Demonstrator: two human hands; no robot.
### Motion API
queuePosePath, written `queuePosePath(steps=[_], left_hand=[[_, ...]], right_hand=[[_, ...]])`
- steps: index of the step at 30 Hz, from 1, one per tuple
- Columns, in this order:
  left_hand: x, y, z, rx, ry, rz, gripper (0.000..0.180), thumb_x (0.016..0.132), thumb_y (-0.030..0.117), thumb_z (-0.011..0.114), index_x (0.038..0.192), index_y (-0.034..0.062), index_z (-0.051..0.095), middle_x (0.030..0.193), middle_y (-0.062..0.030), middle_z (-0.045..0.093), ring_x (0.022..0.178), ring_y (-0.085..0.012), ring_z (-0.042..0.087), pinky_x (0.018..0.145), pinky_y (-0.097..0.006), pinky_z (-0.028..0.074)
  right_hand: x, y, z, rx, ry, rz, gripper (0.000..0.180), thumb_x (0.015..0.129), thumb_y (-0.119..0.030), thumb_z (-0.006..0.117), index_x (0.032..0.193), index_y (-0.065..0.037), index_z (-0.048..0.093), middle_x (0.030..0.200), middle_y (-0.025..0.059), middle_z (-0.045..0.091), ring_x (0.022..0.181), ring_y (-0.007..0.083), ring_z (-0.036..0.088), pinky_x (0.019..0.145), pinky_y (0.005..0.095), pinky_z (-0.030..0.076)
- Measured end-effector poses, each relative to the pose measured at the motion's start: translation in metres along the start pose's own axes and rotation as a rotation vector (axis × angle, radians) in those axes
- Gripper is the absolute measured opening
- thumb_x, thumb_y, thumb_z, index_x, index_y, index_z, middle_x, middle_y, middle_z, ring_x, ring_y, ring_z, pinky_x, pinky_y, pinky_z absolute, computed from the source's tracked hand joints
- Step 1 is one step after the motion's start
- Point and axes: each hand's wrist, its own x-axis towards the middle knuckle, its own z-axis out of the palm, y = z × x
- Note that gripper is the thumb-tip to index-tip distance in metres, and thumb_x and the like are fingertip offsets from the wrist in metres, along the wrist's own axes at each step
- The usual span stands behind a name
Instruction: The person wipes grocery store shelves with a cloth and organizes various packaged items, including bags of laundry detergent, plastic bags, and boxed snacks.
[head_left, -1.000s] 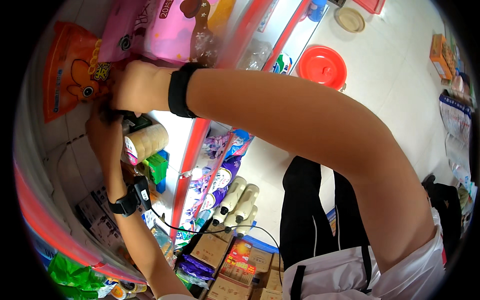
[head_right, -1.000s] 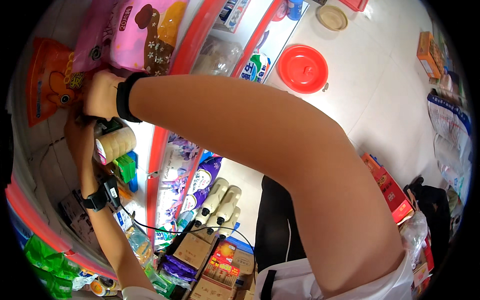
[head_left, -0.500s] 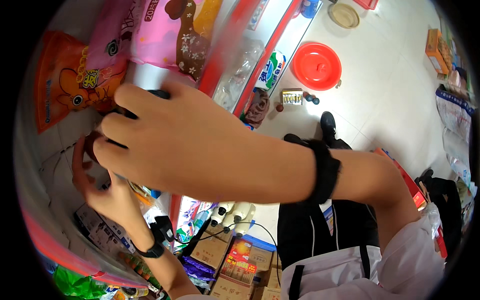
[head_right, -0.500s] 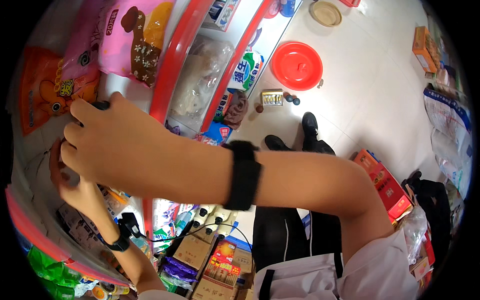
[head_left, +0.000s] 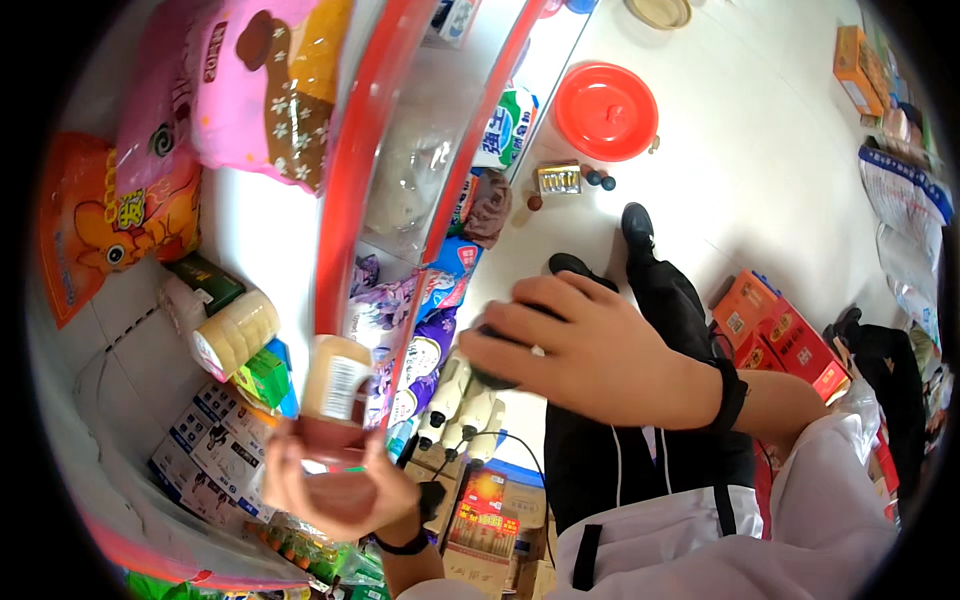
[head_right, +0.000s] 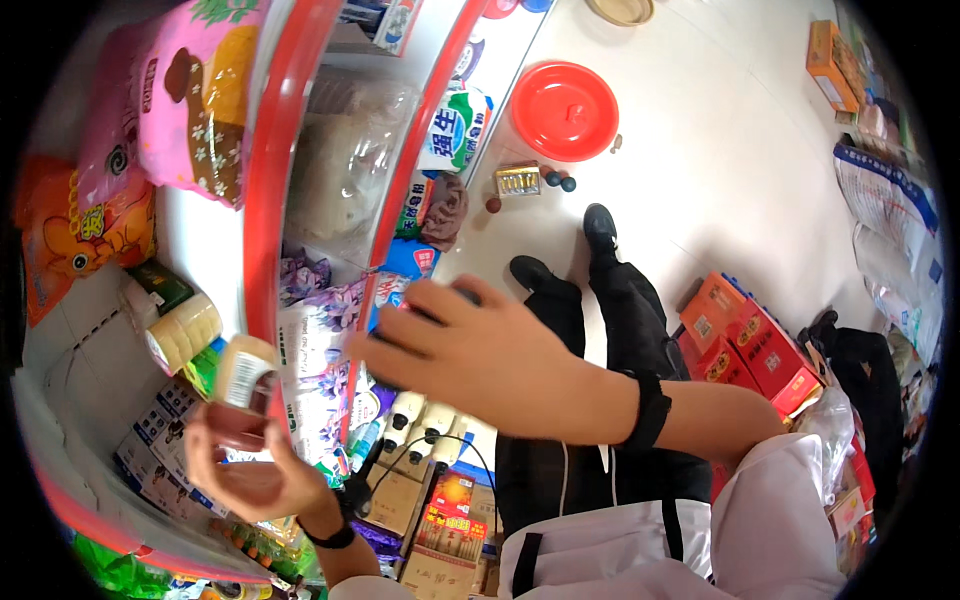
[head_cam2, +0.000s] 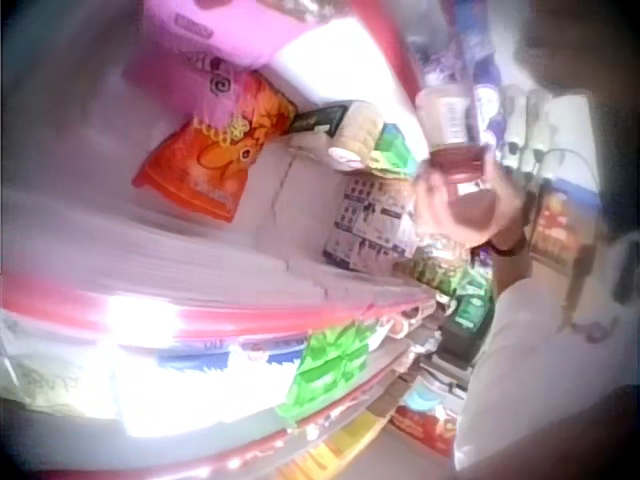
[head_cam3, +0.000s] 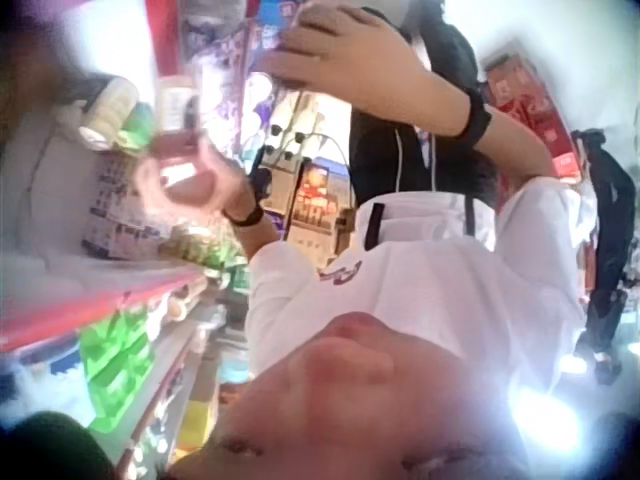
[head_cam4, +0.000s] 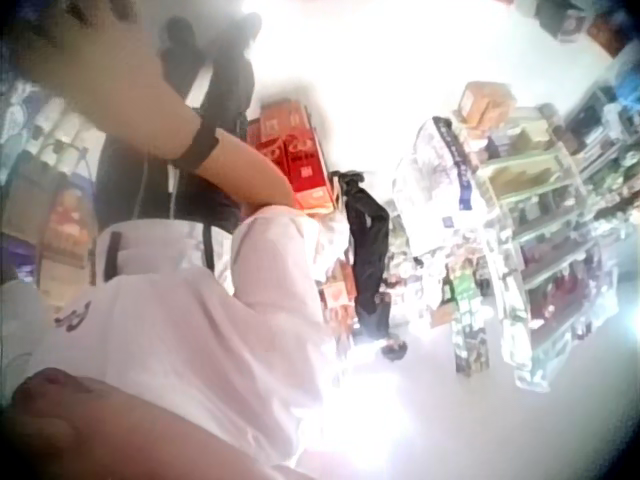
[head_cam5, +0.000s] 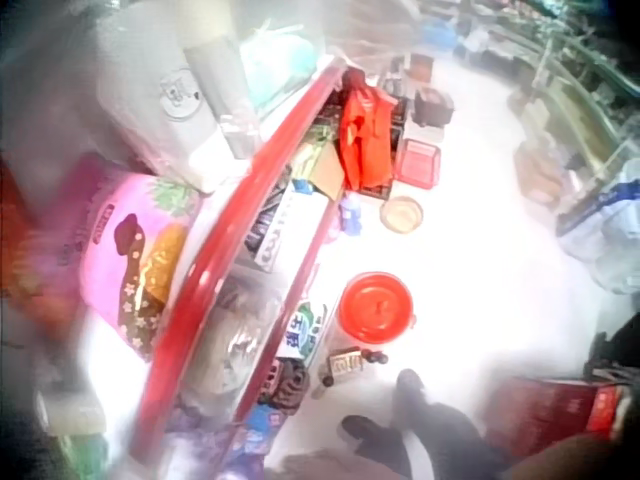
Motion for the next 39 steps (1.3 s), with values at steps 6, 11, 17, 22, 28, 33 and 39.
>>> queuePosePath(steps=[6, 11, 17, 22, 28, 33, 39], left_hand=[[-0.072, 0.040, 0.079, -0.217, -0.286, -0.210, 0.060, 0.072, 0.012, 0.087, 0.125, 0.0034, 0.060, 0.121, -0.0126, 0.064, 0.106, -0.0307, 0.055, 0.092, -0.042, 0.042], [-0.157, 0.057, 0.186, -0.338, -0.414, -0.435, 0.052, 0.074, 0.004, 0.083, 0.122, 0.0024, 0.063, 0.115, -0.0155, 0.064, 0.107, -0.0336, 0.062, 0.092, -0.042, 0.050], [-0.235, 0.083, 0.306, -0.428, -0.499, -0.660, 0.045, 0.077, 0.009, 0.083, 0.117, 0.0054, 0.063, 0.110, -0.0126, 0.063, 0.099, -0.0309, 0.064, 0.085, -0.038, 0.054], [-0.279, 0.096, 0.400, -0.385, -0.585, -0.752, 0.042, 0.079, 0.018, 0.082, 0.114, 0.0067, 0.061, 0.110, -0.0130, 0.062, 0.101, -0.0342, 0.064, 0.086, -0.040, 0.054], [-0.332, 0.085, 0.524, -0.350, -0.555, -1.017, 0.047, 0.074, 0.019, 0.086, 0.109, 0.0027, 0.058, 0.109, -0.0151, 0.063, 0.100, -0.0317, 0.063, 0.090, -0.041, 0.052], [-0.365, 0.055, 0.606, -0.403, -0.677, -1.153, 0.048, 0.072, 0.020, 0.087, 0.104, 0.0006, 0.057, 0.100, -0.0158, 0.066, 0.092, -0.0308, 0.067, 0.086, -0.040, 0.053], [-0.377, 0.047, 0.636, -0.328, -0.778, -1.163, 0.049, 0.069, 0.023, 0.089, 0.100, 0.0005, 0.058, 0.092, -0.0144, 0.068, 0.085, -0.0286, 0.068, 0.082, -0.038, 0.054]], right_hand=[[-0.088, 0.067, 0.039, -0.014, -0.161, 0.274, 0.059, 0.077, -0.029, 0.079, 0.131, -0.017, 0.056, 0.116, 0.0017, 0.058, 0.114, 0.0232, 0.054, 0.092, 0.0379, 0.051], [-0.141, 0.137, 0.086, -0.099, -0.170, 0.406, 0.059, 0.078, -0.030, 0.078, 0.131, -0.018, 0.056, 0.112, 0.0009, 0.059, 0.111, 0.0227, 0.055, 0.089, 0.0376, 0.051], [-0.176, 0.231, 0.154, -0.207, -0.233, 0.401, 0.055, 0.079, -0.029, 0.078, 0.129, -0.019, 0.056, 0.109, -0.0001, 0.058, 0.110, 0.0207, 0.054, 0.086, 0.0393, 0.049], [-0.190, 0.300, 0.216, -0.198, -0.242, 0.454, 0.053, 0.081, -0.026, 0.077, 0.129, -0.019, 0.056, 0.112, 0.0001, 0.059, 0.112, 0.0210, 0.054, 0.087, 0.0413, 0.050], [-0.205, 0.382, 0.289, -0.182, -0.196, 0.550, 0.054, 0.081, -0.023, 0.076, 0.131, -0.018, 0.055, 0.114, 0.0016, 0.058, 0.115, 0.0230, 0.054, 0.093, 0.0422, 0.049], [-0.235, 0.427, 0.353, -0.223, -0.177, 0.600, 0.051, 0.083, -0.025, 0.075, 0.129, -0.019, 0.056, 0.115, 0.0020, 0.060, 0.115, 0.0233, 0.055, 0.092, 0.0436, 0.049], [-0.246, 0.454, 0.395, -0.169, -0.019, 0.703, 0.052, 0.083, -0.023, 0.074, 0.132, -0.018, 0.056, 0.118, 0.0031, 0.059, 0.117, 0.0254, 0.054, 0.093, 0.0432, 0.048]])
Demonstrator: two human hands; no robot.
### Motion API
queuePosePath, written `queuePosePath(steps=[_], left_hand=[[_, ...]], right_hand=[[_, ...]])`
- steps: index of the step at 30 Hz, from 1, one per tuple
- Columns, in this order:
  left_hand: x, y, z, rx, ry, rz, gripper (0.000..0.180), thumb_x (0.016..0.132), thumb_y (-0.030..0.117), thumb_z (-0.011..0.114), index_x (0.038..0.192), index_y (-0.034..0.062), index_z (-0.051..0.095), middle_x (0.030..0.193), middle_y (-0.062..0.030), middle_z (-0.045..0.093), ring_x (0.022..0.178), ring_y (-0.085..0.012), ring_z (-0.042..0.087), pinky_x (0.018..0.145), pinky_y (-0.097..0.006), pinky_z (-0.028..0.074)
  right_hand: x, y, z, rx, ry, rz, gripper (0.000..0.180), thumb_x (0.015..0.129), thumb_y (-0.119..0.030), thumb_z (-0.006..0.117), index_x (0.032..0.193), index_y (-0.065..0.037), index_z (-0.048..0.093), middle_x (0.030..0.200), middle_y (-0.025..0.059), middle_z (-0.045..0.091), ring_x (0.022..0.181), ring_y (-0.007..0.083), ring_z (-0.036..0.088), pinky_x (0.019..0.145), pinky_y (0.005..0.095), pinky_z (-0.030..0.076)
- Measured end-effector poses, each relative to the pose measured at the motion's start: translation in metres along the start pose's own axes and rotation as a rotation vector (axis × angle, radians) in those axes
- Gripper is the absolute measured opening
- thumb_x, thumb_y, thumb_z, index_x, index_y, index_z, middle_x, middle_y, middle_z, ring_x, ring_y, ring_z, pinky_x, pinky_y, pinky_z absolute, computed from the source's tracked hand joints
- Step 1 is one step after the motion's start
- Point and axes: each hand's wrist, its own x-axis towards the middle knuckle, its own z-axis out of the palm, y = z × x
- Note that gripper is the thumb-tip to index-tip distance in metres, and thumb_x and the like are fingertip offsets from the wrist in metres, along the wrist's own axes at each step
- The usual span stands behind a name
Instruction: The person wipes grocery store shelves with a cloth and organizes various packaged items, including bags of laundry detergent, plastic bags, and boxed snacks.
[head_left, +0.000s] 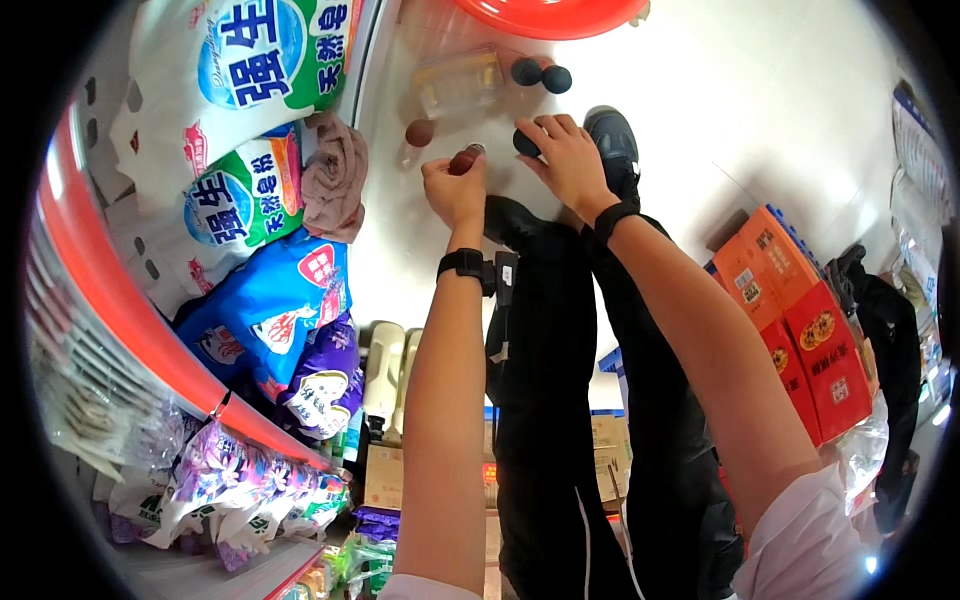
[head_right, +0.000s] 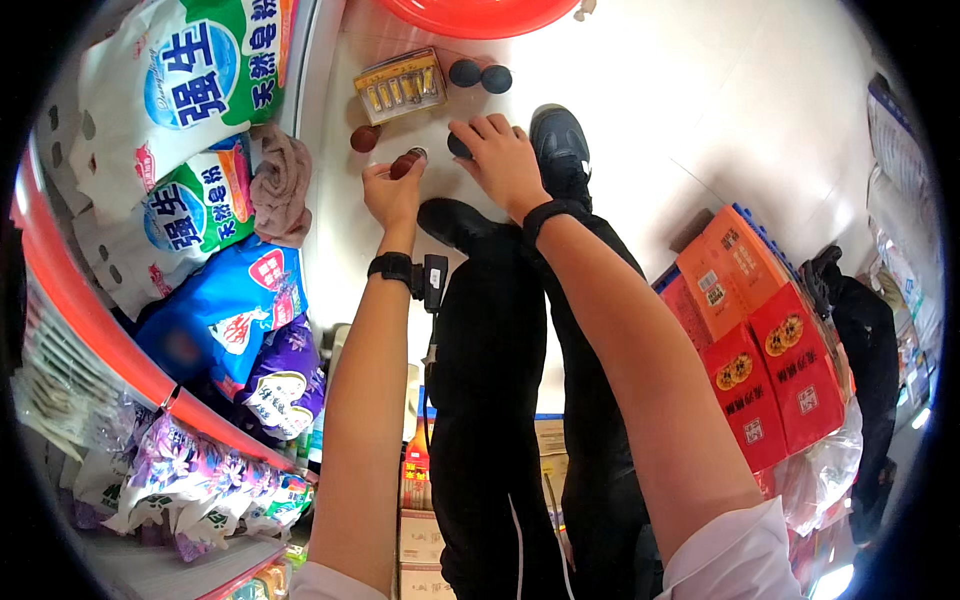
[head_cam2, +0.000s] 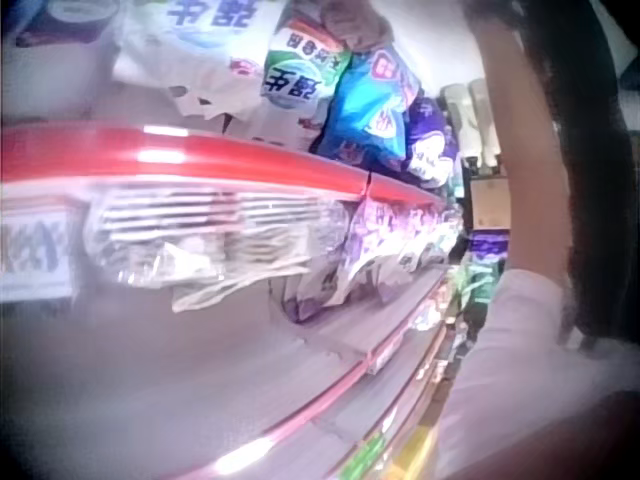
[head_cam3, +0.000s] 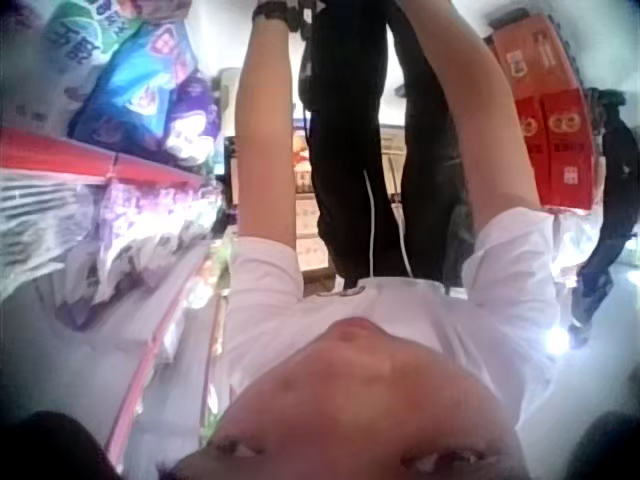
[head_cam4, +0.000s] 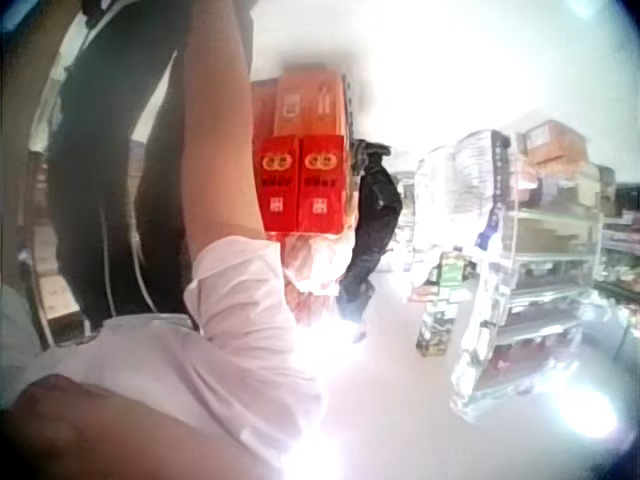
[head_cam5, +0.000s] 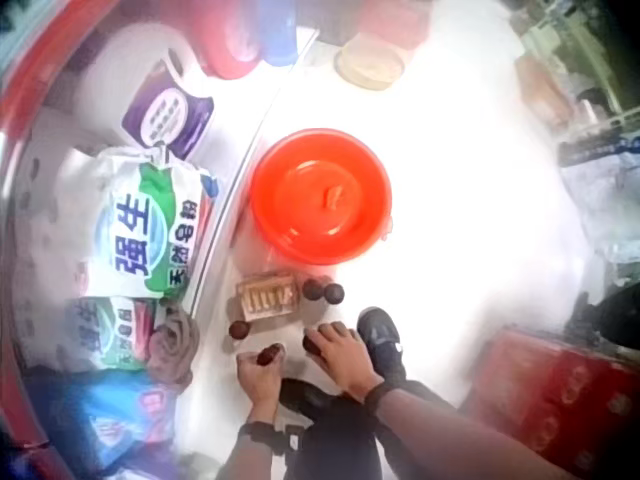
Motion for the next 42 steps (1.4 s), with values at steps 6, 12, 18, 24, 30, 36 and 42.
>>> queuePosePath(steps=[6, 12, 18, 24, 30, 36, 42], left_hand=[[0.020, -0.026, 0.013, -0.073, 0.038, -0.012, 0.053, 0.066, 0.026, 0.092, 0.099, 0.0020, 0.058, 0.092, -0.0125, 0.068, 0.085, -0.0247, 0.068, 0.082, -0.036, 0.055], [0.039, -0.049, 0.027, -0.124, 0.119, 0.044, 0.055, 0.066, 0.027, 0.093, 0.100, 0.0027, 0.059, 0.094, -0.0128, 0.067, 0.085, -0.0238, 0.067, 0.081, -0.035, 0.054], [0.051, -0.058, 0.028, -0.085, 0.145, 0.048, 0.053, 0.067, 0.026, 0.092, 0.100, 0.0026, 0.058, 0.098, -0.0121, 0.065, 0.089, -0.0254, 0.066, 0.086, -0.037, 0.053], [0.056, -0.060, 0.029, -0.117, 0.138, 0.053, 0.057, 0.067, 0.030, 0.093, 0.102, 0.0018, 0.058, 0.099, -0.0121, 0.066, 0.091, -0.0249, 0.066, 0.086, -0.036, 0.052], [0.061, -0.063, 0.034, -0.069, 0.158, 0.034, 0.052, 0.069, 0.023, 0.091, 0.101, 0.0017, 0.056, 0.104, -0.0147, 0.062, 0.100, -0.0298, 0.061, 0.091, -0.041, 0.049], [0.069, -0.076, 0.040, -0.061, 0.197, 0.084, 0.070, 0.068, 0.028, 0.093, 0.112, -0.0027, 0.049, 0.106, -0.0172, 0.060, 0.099, -0.0309, 0.061, 0.091, -0.040, 0.049], [0.053, -0.059, 0.039, -0.032, 0.104, 0.020, 0.098, 0.066, 0.035, 0.095, 0.132, -0.0065, 0.035, 0.113, -0.0207, 0.057, 0.106, -0.0325, 0.059, 0.096, -0.040, 0.047]], right_hand=[[0.023, 0.003, 0.028, -0.092, 0.074, -0.091, 0.058, 0.081, -0.020, 0.075, 0.135, -0.019, 0.054, 0.121, 0.0030, 0.058, 0.119, 0.0247, 0.053, 0.098, 0.0444, 0.044], [0.030, 0.022, 0.053, -0.143, 0.106, -0.006, 0.060, 0.080, -0.017, 0.075, 0.136, -0.021, 0.054, 0.126, 0.0022, 0.056, 0.122, 0.0250, 0.052, 0.102, 0.0466, 0.042], [0.033, 0.030, 0.067, -0.141, 0.135, -0.045, 0.059, 0.079, -0.016, 0.075, 0.134, -0.023, 0.054, 0.127, 0.0024, 0.056, 0.124, 0.0246, 0.050, 0.104, 0.0473, 0.040], [0.033, 0.035, 0.071, -0.199, 0.153, -0.029, 0.058, 0.078, -0.015, 0.074, 0.132, -0.024, 0.055, 0.129, 0.0017, 0.056, 0.125, 0.0239, 0.049, 0.106, 0.0476, 0.039], [0.034, 0.044, 0.075, -0.245, 0.169, -0.022, 0.053, 0.081, -0.013, 0.071, 0.130, -0.024, 0.056, 0.130, 0.0020, 0.054, 0.128, 0.0236, 0.047, 0.108, 0.0510, 0.036], [0.036, 0.041, 0.084, -0.236, 0.136, -0.008, 0.053, 0.084, -0.016, 0.069, 0.134, -0.024, 0.053, 0.134, 0.0034, 0.051, 0.130, 0.0238, 0.044, 0.111, 0.0549, 0.031], [0.032, 0.046, 0.087, -0.274, 0.106, 0.029, 0.060, 0.085, -0.019, 0.068, 0.141, -0.020, 0.047, 0.137, 0.0053, 0.049, 0.134, 0.0241, 0.042, 0.117, 0.0599, 0.021]])
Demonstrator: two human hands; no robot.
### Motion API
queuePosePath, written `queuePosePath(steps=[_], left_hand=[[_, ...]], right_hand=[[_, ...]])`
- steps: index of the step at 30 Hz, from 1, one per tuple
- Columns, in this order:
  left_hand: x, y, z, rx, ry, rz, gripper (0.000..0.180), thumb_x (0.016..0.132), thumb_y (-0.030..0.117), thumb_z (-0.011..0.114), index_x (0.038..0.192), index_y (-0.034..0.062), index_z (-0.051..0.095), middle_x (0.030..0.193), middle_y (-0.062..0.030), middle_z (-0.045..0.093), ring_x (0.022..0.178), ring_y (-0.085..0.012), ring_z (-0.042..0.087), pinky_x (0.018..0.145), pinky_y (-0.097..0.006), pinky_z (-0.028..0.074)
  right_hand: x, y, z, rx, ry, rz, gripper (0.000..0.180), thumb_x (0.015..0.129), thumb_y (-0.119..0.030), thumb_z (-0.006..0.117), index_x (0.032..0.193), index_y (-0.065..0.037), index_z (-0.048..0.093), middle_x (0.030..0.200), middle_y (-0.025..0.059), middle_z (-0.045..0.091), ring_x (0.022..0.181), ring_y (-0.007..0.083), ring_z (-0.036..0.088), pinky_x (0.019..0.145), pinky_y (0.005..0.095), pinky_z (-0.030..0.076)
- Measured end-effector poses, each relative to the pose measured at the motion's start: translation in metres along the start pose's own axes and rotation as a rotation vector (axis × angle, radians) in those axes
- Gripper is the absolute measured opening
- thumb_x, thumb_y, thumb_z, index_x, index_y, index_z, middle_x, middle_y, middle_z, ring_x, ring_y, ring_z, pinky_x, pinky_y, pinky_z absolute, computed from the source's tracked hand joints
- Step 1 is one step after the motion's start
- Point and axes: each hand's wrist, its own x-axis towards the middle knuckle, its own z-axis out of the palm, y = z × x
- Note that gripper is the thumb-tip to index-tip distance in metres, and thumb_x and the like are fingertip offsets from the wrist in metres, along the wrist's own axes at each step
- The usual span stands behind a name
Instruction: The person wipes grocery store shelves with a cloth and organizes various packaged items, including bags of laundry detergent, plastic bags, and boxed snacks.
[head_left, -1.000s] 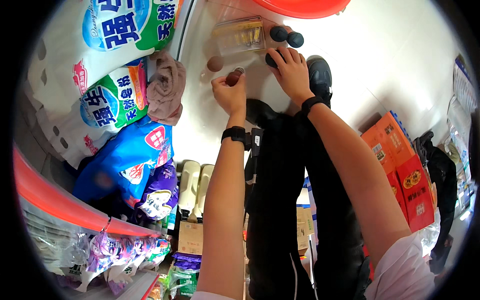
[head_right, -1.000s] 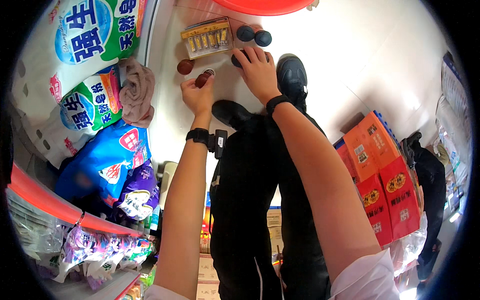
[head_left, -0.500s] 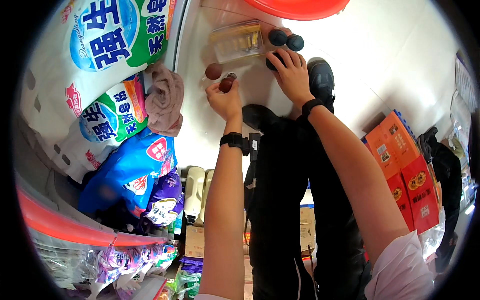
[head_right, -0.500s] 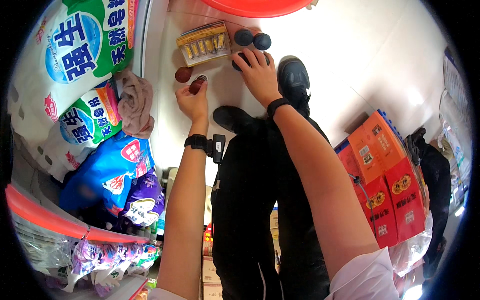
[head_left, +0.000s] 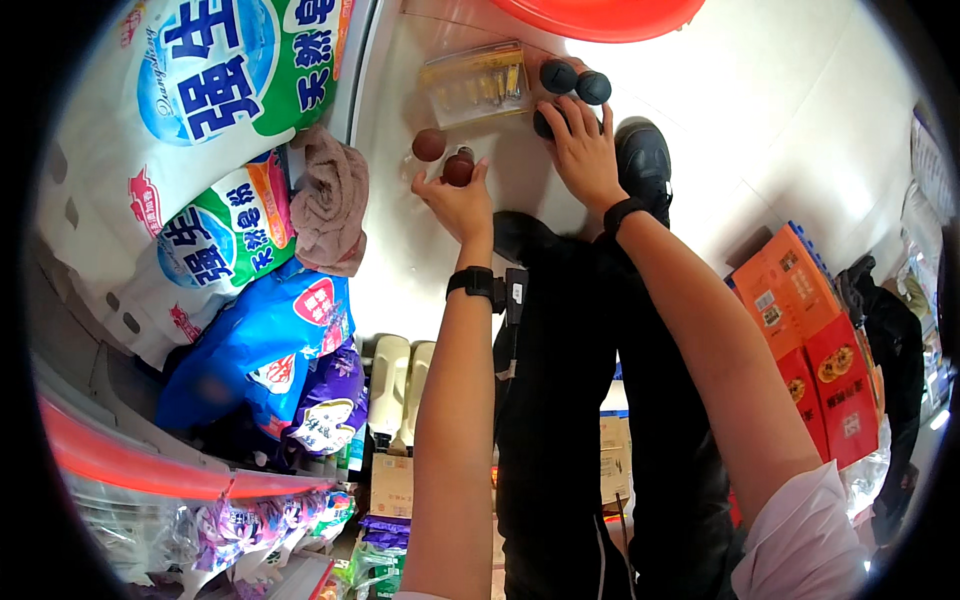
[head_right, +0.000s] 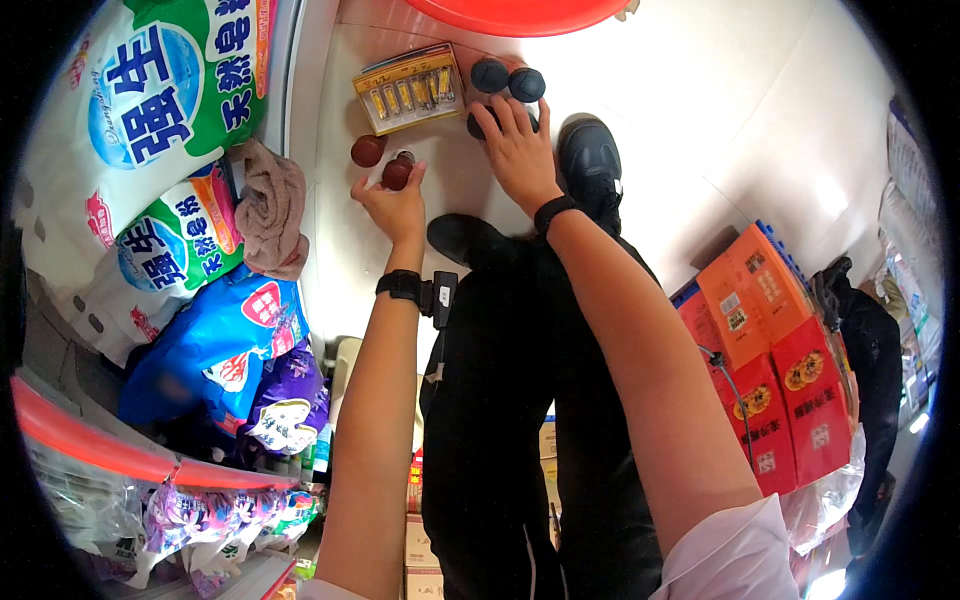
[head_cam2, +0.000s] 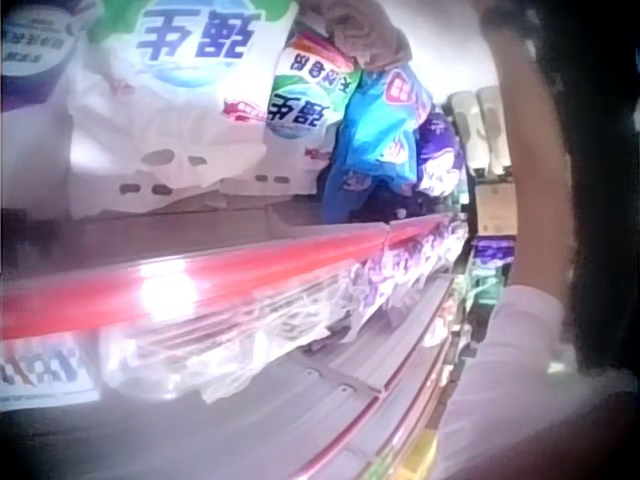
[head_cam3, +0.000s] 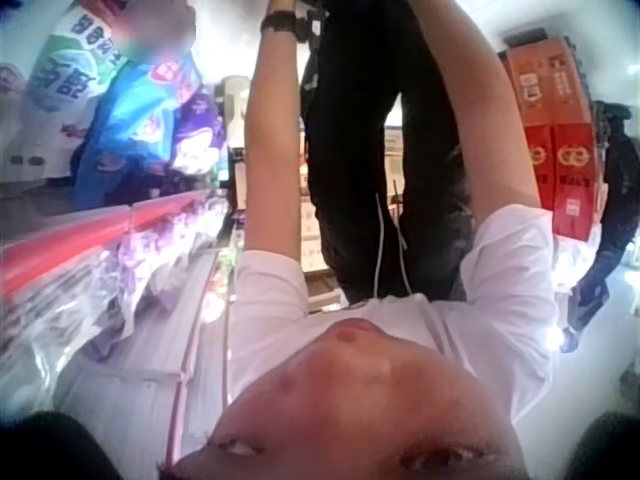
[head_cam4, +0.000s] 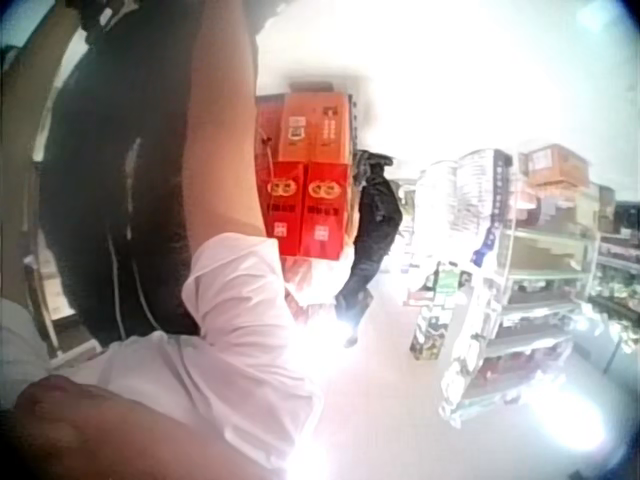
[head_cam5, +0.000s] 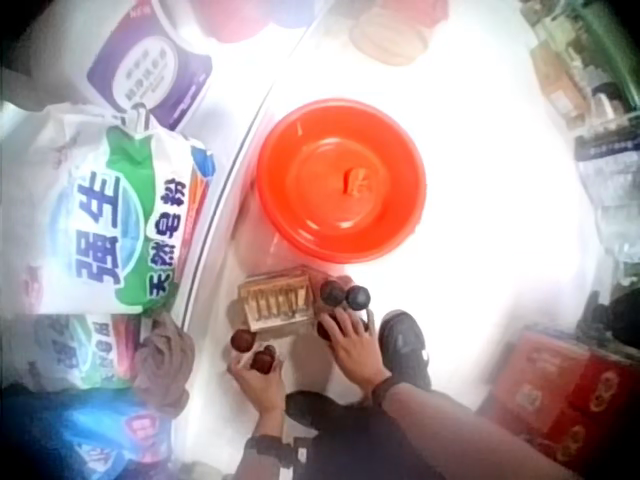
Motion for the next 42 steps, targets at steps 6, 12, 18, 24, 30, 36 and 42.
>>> queuePosePath(steps=[6, 12, 18, 24, 30, 36, 42], left_hand=[[0.002, -0.011, -0.023, -0.057, -0.066, -0.115, 0.105, 0.067, 0.037, 0.093, 0.140, -0.0073, 0.031, 0.125, -0.0275, 0.053, 0.117, -0.0391, 0.055, 0.102, -0.044, 0.044], [-0.013, 0.015, -0.072, -0.012, -0.152, -0.166, 0.100, 0.071, 0.042, 0.090, 0.138, -0.0063, 0.034, 0.123, -0.0252, 0.054, 0.117, -0.0369, 0.055, 0.101, -0.042, 0.043], [-0.045, 0.047, -0.124, -0.044, -0.180, -0.092, 0.089, 0.076, 0.043, 0.087, 0.135, -0.0021, 0.039, 0.117, -0.0201, 0.058, 0.111, -0.0344, 0.058, 0.096, -0.042, 0.046], [-0.086, 0.075, -0.172, -0.229, -0.316, -0.031, 0.072, 0.083, 0.041, 0.081, 0.130, -0.0025, 0.048, 0.111, -0.0161, 0.063, 0.101, -0.0281, 0.064, 0.088, -0.038, 0.050], [-0.204, 0.262, -0.311, -0.289, -0.624, 0.241, 0.045, 0.094, 0.024, 0.072, 0.128, 0.0018, 0.054, 0.107, -0.0081, 0.068, 0.090, -0.0154, 0.066, 0.079, -0.029, 0.051], [-0.303, 0.378, -0.503, -0.279, -0.232, 0.784, 0.031, 0.085, 0.003, 0.074, 0.116, 0.0022, 0.067, 0.107, -0.0142, 0.070, 0.096, -0.0279, 0.069, 0.087, -0.035, 0.053], [-0.310, 0.404, -0.647, -0.402, 0.478, 0.950, 0.029, 0.097, 0.008, 0.058, 0.124, -0.0027, 0.057, 0.118, -0.0144, 0.064, 0.107, -0.0214, 0.061, 0.096, -0.036, 0.048]], right_hand=[[-0.003, -0.007, -0.025, 0.001, -0.054, -0.012, 0.059, 0.090, -0.018, 0.062, 0.145, -0.015, 0.043, 0.143, 0.0070, 0.047, 0.137, 0.0254, 0.041, 0.118, 0.0591, 0.022], [-0.015, -0.006, -0.066, -0.016, -0.092, -0.026, 0.057, 0.090, -0.012, 0.056, 0.146, -0.011, 0.043, 0.145, 0.0107, 0.047, 0.140, 0.0274, 0.040, 0.119, 0.0539, 0.025], [-0.024, -0.015, -0.151, 0.117, -0.174, -0.036, 0.046, 0.088, -0.007, 0.057, 0.134, -0.007, 0.051, 0.129, 0.0131, 0.056, 0.120, 0.0317, 0.055, 0.103, 0.0455, 0.043], [-0.030, -0.031, -0.262, 0.241, -0.314, -0.064, 0.031, 0.091, -0.009, 0.056, 0.121, -0.007, 0.058, 0.105, 0.0132, 0.064, 0.100, 0.0346, 0.063, 0.087, 0.0459, 0.051], [-0.024, -0.055, -0.373, 0.377, -0.205, -0.007, 0.026, 0.091, -0.010, 0.059, 0.117, -0.008, 0.061, 0.103, 0.0135, 0.066, 0.098, 0.0347, 0.064, 0.084, 0.0455, 0.052], [-0.023, -0.142, -0.550, 0.632, -0.035, -0.146, 0.020, 0.087, -0.005, 0.066, 0.107, -0.008, 0.064, 0.097, 0.0132, 0.068, 0.087, 0.0348, 0.068, 0.074, 0.0438, 0.053], [-0.038, -0.222, -0.664, 0.753, 0.133, -0.481, 0.023, 0.083, -0.003, 0.071, 0.106, -0.006, 0.066, 0.096, 0.0127, 0.068, 0.088, 0.0336, 0.067, 0.075, 0.0415, 0.054]])
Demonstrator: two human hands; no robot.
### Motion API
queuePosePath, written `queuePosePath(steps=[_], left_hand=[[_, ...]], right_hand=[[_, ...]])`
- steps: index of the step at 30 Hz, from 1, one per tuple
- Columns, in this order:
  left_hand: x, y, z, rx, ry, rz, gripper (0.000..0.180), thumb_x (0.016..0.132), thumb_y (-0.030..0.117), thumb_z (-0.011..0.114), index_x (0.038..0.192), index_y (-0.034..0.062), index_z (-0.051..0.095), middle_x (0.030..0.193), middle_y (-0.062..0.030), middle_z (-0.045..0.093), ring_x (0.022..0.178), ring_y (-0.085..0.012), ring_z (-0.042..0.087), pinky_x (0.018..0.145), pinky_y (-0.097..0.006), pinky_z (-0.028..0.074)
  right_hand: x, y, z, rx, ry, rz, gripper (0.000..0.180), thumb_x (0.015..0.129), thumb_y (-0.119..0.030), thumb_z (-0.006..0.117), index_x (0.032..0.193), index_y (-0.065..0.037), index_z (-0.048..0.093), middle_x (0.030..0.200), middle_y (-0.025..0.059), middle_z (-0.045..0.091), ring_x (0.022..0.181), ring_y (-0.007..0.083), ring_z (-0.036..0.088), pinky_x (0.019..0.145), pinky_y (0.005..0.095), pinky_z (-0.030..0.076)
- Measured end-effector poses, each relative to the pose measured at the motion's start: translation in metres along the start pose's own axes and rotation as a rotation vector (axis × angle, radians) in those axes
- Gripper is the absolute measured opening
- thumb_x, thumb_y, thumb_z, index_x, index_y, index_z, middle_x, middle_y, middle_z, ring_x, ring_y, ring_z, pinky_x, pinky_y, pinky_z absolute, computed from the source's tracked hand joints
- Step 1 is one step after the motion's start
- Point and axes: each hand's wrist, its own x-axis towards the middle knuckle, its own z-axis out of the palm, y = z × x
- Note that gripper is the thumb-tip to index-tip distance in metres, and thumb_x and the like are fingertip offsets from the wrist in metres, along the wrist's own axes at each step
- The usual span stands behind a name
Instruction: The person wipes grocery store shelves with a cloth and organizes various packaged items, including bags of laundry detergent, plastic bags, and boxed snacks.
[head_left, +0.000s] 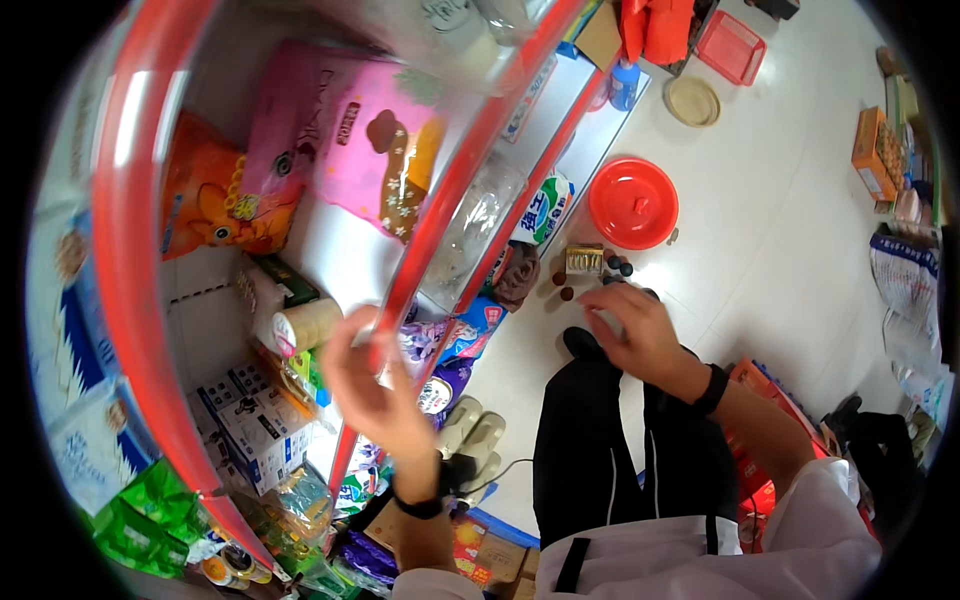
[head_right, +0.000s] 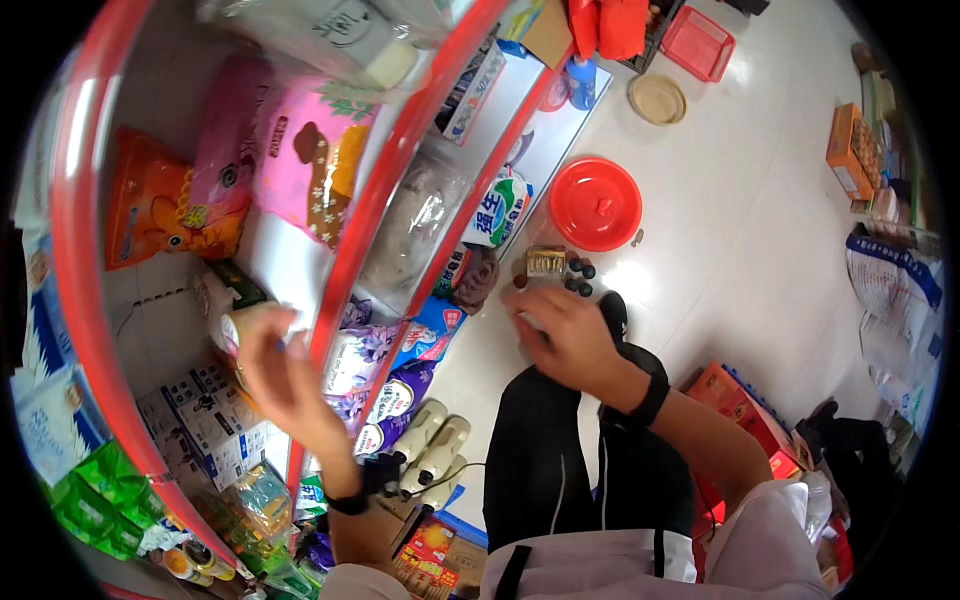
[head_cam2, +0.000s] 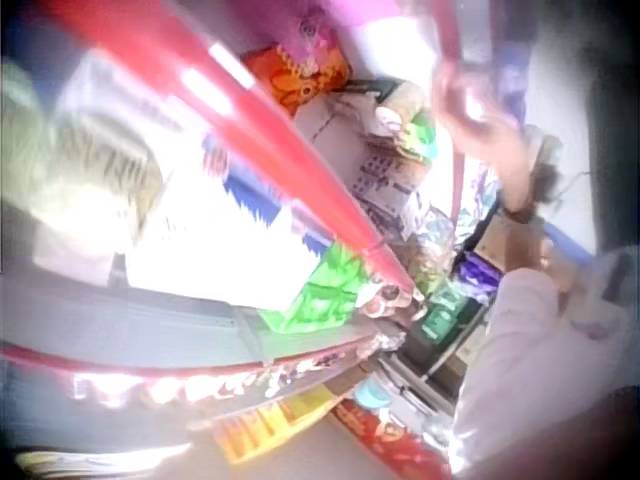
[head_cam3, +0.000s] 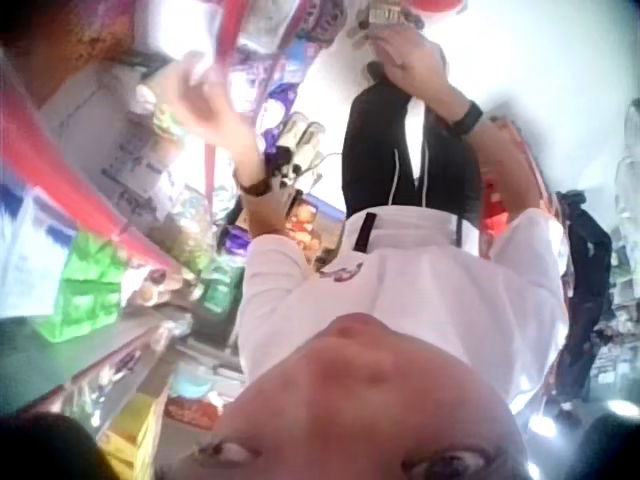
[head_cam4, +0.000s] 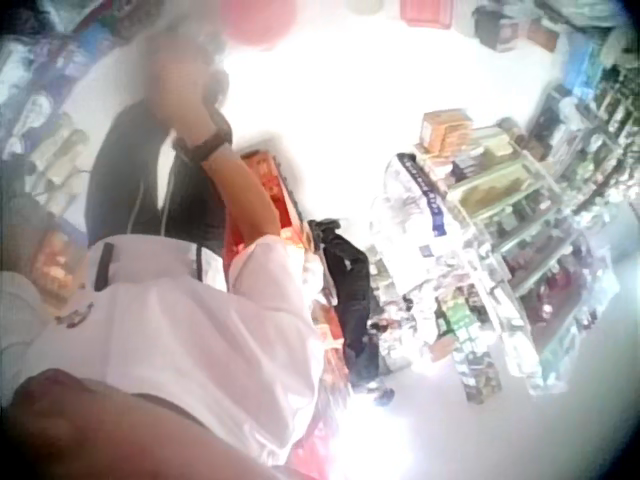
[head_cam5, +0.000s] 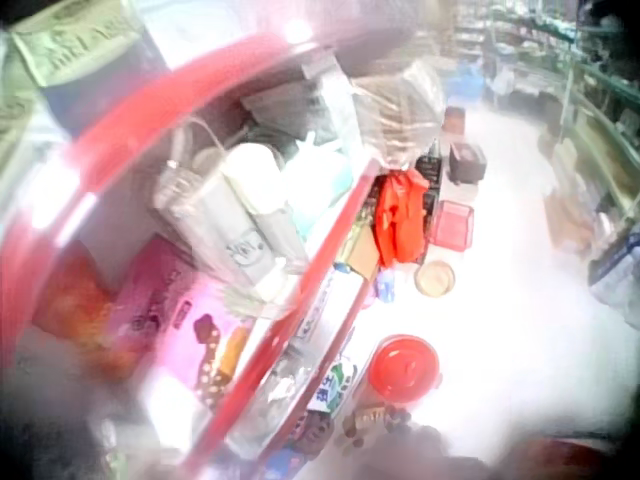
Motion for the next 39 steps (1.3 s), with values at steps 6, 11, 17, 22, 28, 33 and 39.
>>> queuePosePath(steps=[6, 11, 17, 22, 28, 33, 39], left_hand=[[0.101, -0.039, -0.067, 0.032, 0.221, -0.165, 0.050, 0.097, 0.022, 0.062, 0.137, -0.0068, 0.051, 0.140, -0.0163, 0.054, 0.126, -0.0230, 0.053, 0.106, -0.033, 0.042], [0.182, -0.129, -0.132, 0.416, -0.018, -0.084, 0.045, 0.094, 0.022, 0.068, 0.130, -0.0021, 0.058, 0.139, -0.0126, 0.052, 0.120, -0.0192, 0.053, 0.098, -0.035, 0.043], [0.222, -0.127, -0.106, 0.242, 0.262, -0.346, 0.048, 0.083, 0.027, 0.082, 0.117, -0.0019, 0.065, 0.120, -0.0109, 0.062, 0.102, -0.0196, 0.059, 0.087, -0.039, 0.048], [0.227, -0.122, -0.104, -0.074, 0.226, -0.356, 0.066, 0.082, 0.033, 0.084, 0.129, -0.0045, 0.059, 0.124, -0.0094, 0.065, 0.108, -0.0217, 0.063, 0.090, -0.038, 0.050], [0.226, -0.152, -0.148, -0.106, 0.258, -0.467, 0.063, 0.093, 0.033, 0.073, 0.144, 0.0055, 0.048, 0.144, -0.0102, 0.050, 0.126, -0.0229, 0.054, 0.105, -0.036, 0.045], [0.208, -0.147, -0.146, -0.197, 0.208, -0.413, 0.060, 0.097, 0.029, 0.068, 0.145, 0.0038, 0.042, 0.143, -0.0113, 0.050, 0.127, -0.0279, 0.053, 0.103, -0.040, 0.049], [0.185, -0.131, -0.144, -0.229, 0.205, -0.372, 0.057, 0.099, 0.024, 0.066, 0.145, 0.0027, 0.041, 0.138, -0.0148, 0.054, 0.124, -0.0284, 0.056, 0.102, -0.042, 0.049]], right_hand=[[0.082, -0.091, 0.033, -0.043, 0.005, -0.366, 0.027, 0.082, -0.008, 0.071, 0.109, -0.009, 0.067, 0.114, 0.0064, 0.064, 0.106, 0.0270, 0.061, 0.094, 0.0404, 0.050], [0.168, -0.120, 0.098, -0.323, 0.150, -0.536, 0.036, 0.077, -0.012, 0.069, 0.112, -0.009, 0.065, 0.125, 0.0069, 0.058, 0.127, 0.0251, 0.049, 0.117, 0.0509, 0.029], [0.220, -0.097, 0.130, -0.607, 0.245, -0.447, 0.041, 0.075, -0.014, 0.069, 0.116, -0.013, 0.063, 0.136, 0.0062, 0.053, 0.135, 0.0248, 0.042, 0.120, 0.0557, 0.020], [0.222, -0.084, 0.143, -0.574, 0.370, -0.485, 0.028, 0.082, -0.019, 0.062, 0.108, -0.012, 0.067, 0.131, 0.0084, 0.058, 0.134, 0.0258, 0.045, 0.120, 0.0554, 0.023], [0.227, -0.092, 0.147, -0.472, 0.387, -0.388, 0.032, 0.077, -0.013, 0.064, 0.109, -0.013, 0.066, 0.131, 0.0062, 0.056, 0.135, 0.0239, 0.043, 0.120, 0.0503, 0.022], [0.236, -0.091, 0.153, -0.375, 0.487, -0.321, 0.030, 0.078, -0.011, 0.064, 0.108, -0.011, 0.066, 0.131, 0.0071, 0.057, 0.136, 0.0234, 0.043, 0.120, 0.0480, 0.023], [0.235, -0.090, 0.154, -0.408, 0.505, -0.313, 0.028, 0.083, -0.017, 0.061, 0.110, -0.011, 0.067, 0.135, 0.0095, 0.057, 0.139, 0.0244, 0.042, 0.121, 0.0488, 0.021]])
